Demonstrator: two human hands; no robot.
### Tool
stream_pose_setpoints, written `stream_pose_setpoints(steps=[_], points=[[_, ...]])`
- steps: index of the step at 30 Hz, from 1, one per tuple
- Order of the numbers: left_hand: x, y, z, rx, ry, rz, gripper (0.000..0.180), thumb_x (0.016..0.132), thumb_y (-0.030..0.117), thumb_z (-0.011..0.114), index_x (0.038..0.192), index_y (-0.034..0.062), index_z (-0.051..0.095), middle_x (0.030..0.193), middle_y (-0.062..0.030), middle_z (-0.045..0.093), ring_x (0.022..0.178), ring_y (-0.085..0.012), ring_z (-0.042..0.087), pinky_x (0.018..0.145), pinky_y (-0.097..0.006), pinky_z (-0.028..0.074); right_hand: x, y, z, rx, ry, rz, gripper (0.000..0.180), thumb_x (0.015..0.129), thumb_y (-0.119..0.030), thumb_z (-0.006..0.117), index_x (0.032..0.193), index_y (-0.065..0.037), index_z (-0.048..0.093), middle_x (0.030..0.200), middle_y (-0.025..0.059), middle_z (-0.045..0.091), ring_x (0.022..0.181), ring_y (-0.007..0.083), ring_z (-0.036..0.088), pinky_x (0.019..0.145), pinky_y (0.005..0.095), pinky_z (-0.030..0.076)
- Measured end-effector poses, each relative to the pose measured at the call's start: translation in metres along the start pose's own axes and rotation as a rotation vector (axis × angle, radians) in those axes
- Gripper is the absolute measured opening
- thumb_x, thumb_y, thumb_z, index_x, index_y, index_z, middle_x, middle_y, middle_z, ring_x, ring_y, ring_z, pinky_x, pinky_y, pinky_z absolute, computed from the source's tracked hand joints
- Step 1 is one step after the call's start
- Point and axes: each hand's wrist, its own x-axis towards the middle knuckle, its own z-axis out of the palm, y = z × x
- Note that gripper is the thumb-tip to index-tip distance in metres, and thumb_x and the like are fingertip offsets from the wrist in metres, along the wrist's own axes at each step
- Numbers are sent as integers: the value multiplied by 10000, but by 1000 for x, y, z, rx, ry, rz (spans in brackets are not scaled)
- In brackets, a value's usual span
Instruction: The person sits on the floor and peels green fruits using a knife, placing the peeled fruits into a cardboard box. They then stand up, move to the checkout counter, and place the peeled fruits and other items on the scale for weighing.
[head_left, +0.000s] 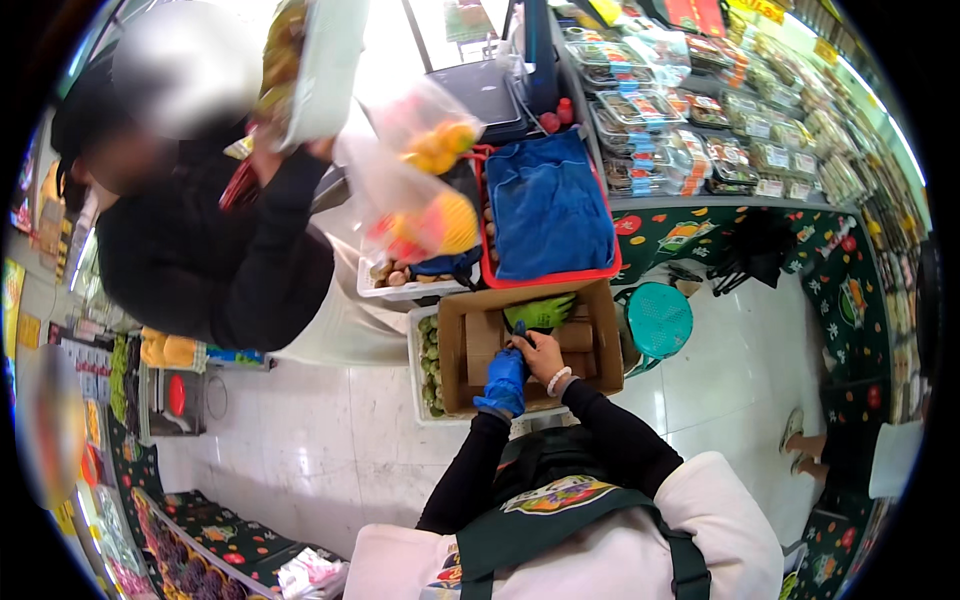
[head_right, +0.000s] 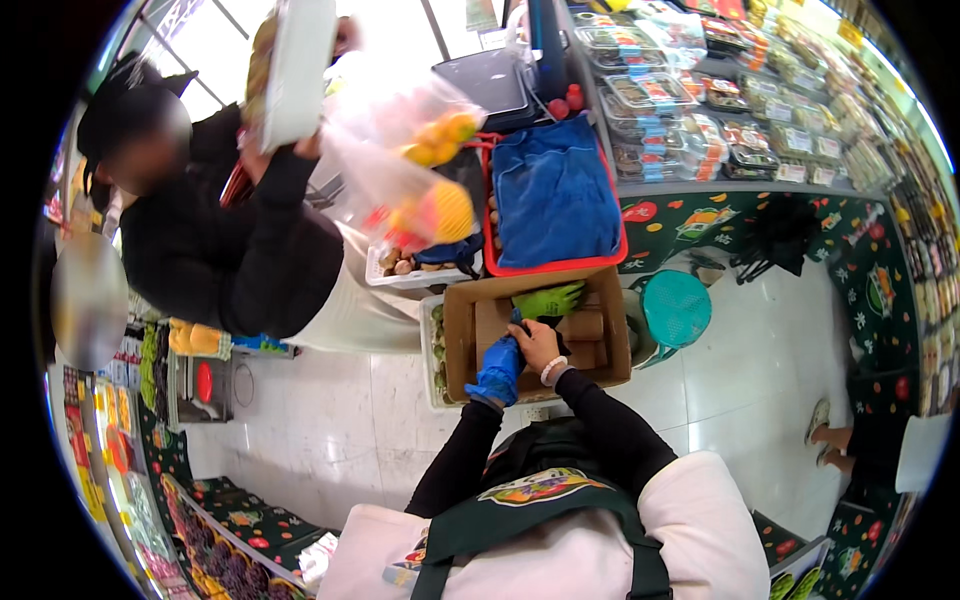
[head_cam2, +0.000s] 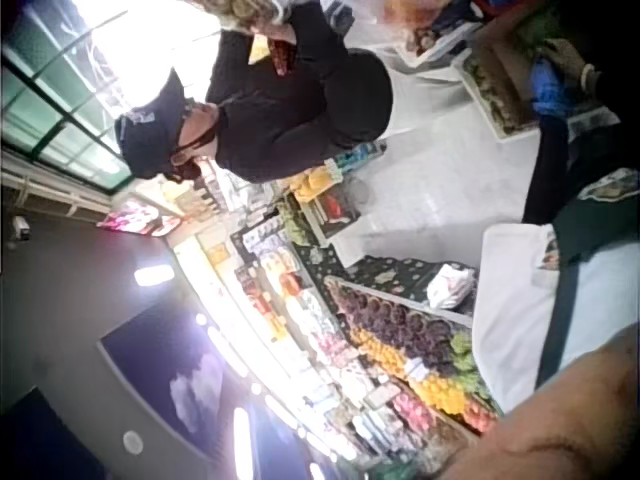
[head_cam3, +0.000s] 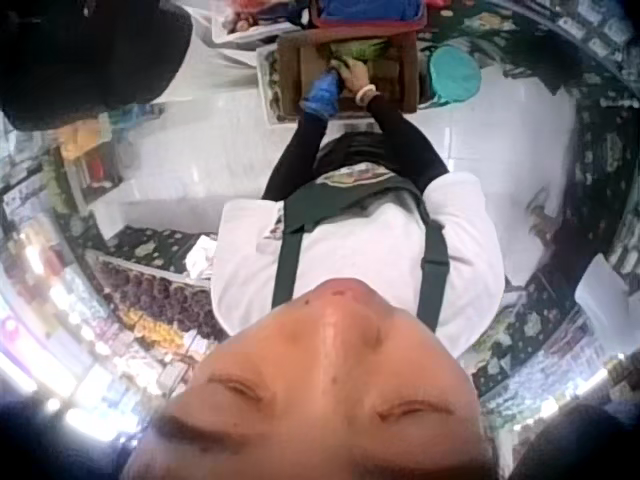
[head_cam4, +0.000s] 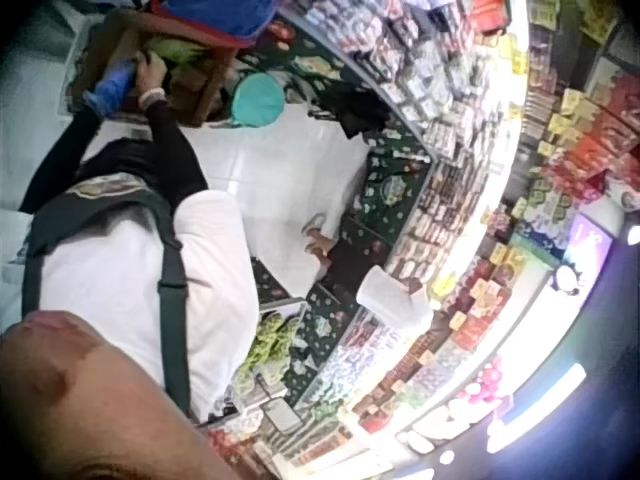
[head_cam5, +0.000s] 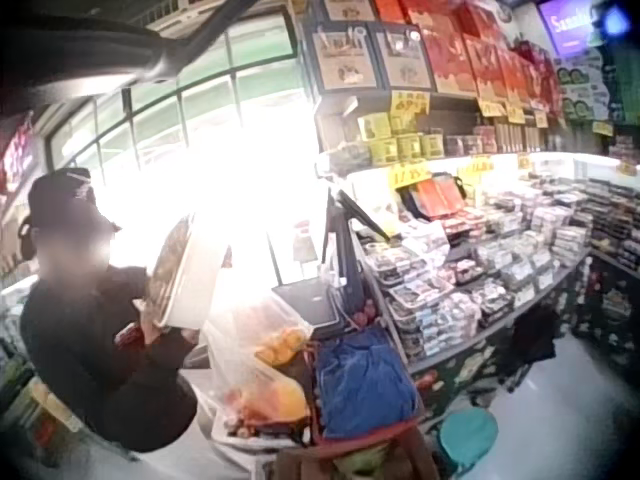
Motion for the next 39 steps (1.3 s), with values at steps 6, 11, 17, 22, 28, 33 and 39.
stream_pose_setpoints(steps=[6, 11, 17, 22, 28, 33, 39], points=[[-17, 15, 8, -552, -14, 96, 360, 943, 160, 449, 1261, 0, 498, 1259, -176, 528, 1170, -281, 506, 1002, -322, 386, 3, 20, -10, -129, 183, 80, 308, 867, -296, 629, 868, 5, 695, 726, 137, 680, 669, 234, 662, 629, 343, 494], [-65, 72, -53, -879, -69, -29, 460, 986, 227, 415, 1389, 8, 382, 1393, -111, 435, 1296, -243, 407, 1078, -337, 321, 18, 48, -11, -435, 403, 122, 383, 859, -377, 606, 845, -2, 684, 788, 239, 647, 768, 411, 629, 692, 467, 487], [-90, 67, -105, -1854, -170, -278, 593, 989, 437, 370, 1430, 41, 338, 1431, -139, 409, 1315, -266, 405, 1105, -434, 301, 25, 65, -51, -244, 97, 429, 804, 898, -539, 525, 1375, 64, 289, 1188, 314, 541, 1018, 384, 604, 803, 435, 501], [-70, 34, -87, -2403, 41, -244, 648, 952, 528, 377, 1396, 57, 401, 1390, -143, 463, 1271, -274, 457, 1077, -465, 340, -32, -49, -30, 424, -387, 267, 425, 941, -251, 582, 1284, -17, 493, 1136, 53, 606, 932, 139, 594, 809, 274, 486], [-39, 8, -37, -2155, 338, -585, 486, 931, 445, 408, 1158, 38, 546, 1139, -138, 612, 1056, -286, 576, 965, -415, 443, -88, -130, -15, -228, -264, -529, 440, 746, -188, 774, 1136, -70, 608, 979, 97, 558, 888, 233, 580, 800, 303, 471], [-30, -3, -5, -1909, 306, -468, 327, 957, 285, 422, 1089, 31, 581, 1054, -125, 641, 980, -262, 612, 908, -381, 487, -82, -124, -30, -123, -322, -372, 180, 787, -33, 693, 963, -45, 660, 844, 83, 567, 747, 228, 589, 688, 306, 487], [-28, 21, 12, -1940, 147, -152, 248, 965, 133, 416, 1083, 0, 589, 1001, -130, 657, 913, -246, 630, 869, -314, 502, -57, -90, -35, -302, -35, -699, 97, 803, -21, 632, 898, -25, 615, 845, 120, 568, 792, 302, 581, 705, 355, 490]])
